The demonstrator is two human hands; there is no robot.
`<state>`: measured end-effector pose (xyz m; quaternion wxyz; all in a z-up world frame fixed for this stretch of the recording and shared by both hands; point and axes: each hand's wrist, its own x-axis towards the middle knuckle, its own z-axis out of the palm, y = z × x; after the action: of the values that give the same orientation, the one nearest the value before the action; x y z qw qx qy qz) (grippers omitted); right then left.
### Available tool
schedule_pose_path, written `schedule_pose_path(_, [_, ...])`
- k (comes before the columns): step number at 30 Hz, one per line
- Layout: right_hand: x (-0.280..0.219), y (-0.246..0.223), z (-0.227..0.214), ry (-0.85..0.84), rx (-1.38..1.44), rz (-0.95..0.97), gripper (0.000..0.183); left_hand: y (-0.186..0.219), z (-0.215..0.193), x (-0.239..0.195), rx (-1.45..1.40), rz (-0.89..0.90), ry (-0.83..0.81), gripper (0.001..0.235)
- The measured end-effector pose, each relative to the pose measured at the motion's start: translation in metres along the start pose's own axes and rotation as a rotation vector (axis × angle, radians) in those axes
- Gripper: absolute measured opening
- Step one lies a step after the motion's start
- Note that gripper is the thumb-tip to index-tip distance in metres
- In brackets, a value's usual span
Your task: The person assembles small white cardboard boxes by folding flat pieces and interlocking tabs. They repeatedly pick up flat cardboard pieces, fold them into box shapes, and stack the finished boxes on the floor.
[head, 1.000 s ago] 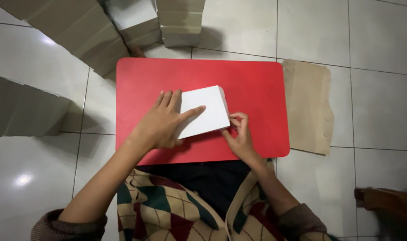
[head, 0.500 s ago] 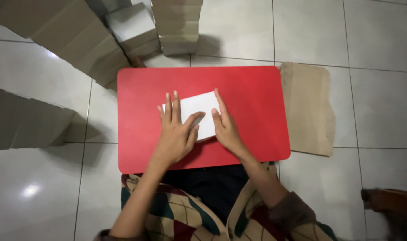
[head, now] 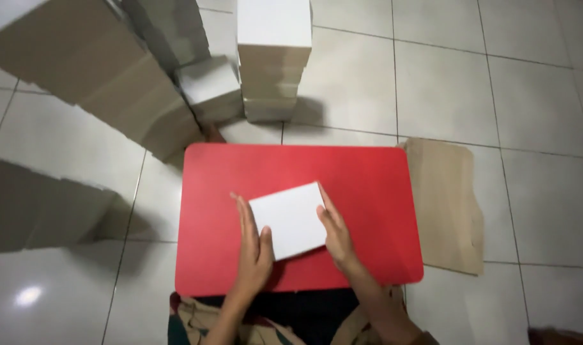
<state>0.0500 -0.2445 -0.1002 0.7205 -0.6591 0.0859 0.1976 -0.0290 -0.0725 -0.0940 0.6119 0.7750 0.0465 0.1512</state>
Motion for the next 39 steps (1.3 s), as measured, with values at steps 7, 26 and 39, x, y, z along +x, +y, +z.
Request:
schedule_pose_path(7, [0.005,-0.021,0.006,-0.065,0.013,-0.008,0.075,0.024,0.000,0.023,-0.215,-0.238,0.040,0.076])
schedule_pose_path(26, [0.269,-0.274,0.085,-0.057,0.086,-0.440,0.057,0.051,-0.038,0.421,-0.252,0.288,-0.075,0.061])
schedule_pose_path(39, [0.304,-0.265,0.093,0.037,0.073,-0.256,0.056,0.017,-0.035,0.451,-0.323,0.071,-0.100,0.062])
